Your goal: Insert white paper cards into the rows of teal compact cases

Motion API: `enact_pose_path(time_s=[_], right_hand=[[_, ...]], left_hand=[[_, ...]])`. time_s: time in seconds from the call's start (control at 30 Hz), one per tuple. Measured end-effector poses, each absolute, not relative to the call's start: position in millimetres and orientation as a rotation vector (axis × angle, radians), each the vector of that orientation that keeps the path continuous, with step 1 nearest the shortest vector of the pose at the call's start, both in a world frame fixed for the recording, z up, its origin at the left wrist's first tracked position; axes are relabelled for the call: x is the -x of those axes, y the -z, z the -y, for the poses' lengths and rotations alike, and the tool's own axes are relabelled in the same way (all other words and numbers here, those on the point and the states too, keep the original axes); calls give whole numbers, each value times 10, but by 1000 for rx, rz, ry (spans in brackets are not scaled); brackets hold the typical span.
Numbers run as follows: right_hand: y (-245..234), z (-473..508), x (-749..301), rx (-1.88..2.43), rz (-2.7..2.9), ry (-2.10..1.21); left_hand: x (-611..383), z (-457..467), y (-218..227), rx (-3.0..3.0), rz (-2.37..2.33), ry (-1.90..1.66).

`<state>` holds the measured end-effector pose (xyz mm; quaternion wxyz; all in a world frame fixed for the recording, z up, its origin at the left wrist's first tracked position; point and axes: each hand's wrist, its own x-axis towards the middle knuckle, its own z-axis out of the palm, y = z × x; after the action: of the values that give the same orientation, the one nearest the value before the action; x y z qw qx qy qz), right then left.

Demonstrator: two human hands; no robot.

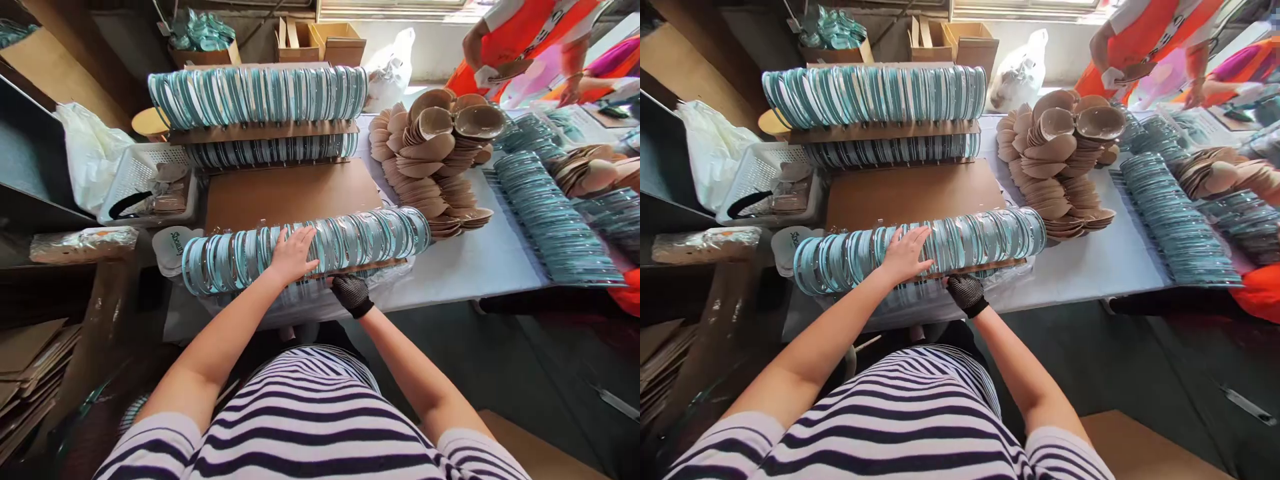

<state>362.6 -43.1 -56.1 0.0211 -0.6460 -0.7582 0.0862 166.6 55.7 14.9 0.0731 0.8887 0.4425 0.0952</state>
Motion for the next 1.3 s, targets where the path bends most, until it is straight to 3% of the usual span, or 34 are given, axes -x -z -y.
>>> enact_pose_path(time_s=[0.17,0.3,0.5,0.77,1.1,1.2,1.3], right_hand=[[-324,-254,-4089,2004,2182,-82],[-700,-1109,-4099,2099,2576,-280],[-615,-1687,-4000,1794,3003,-653],[-698,-1043,-4184,1619,2893,-493],[349,317,-4291,1866,2780,-511],[144,232,-4435,1866,2678,-475],[-329,-175,-4663,2007,2425,-232]], left_hand=[[-2000,-527,-238,-2635,-1374,-372],[-2337,-534,-189,-2590,-1412,-288],[-2403,-539,-154,-2526,-1480,-244],[-2410,-553,-245,-2472,-1510,-210],[-2362,-519,-233,-2511,-1492,-224],[-2443,-491,-228,-2537,-1503,-273],[-2675,-485,-218,-2627,-1429,-358]])
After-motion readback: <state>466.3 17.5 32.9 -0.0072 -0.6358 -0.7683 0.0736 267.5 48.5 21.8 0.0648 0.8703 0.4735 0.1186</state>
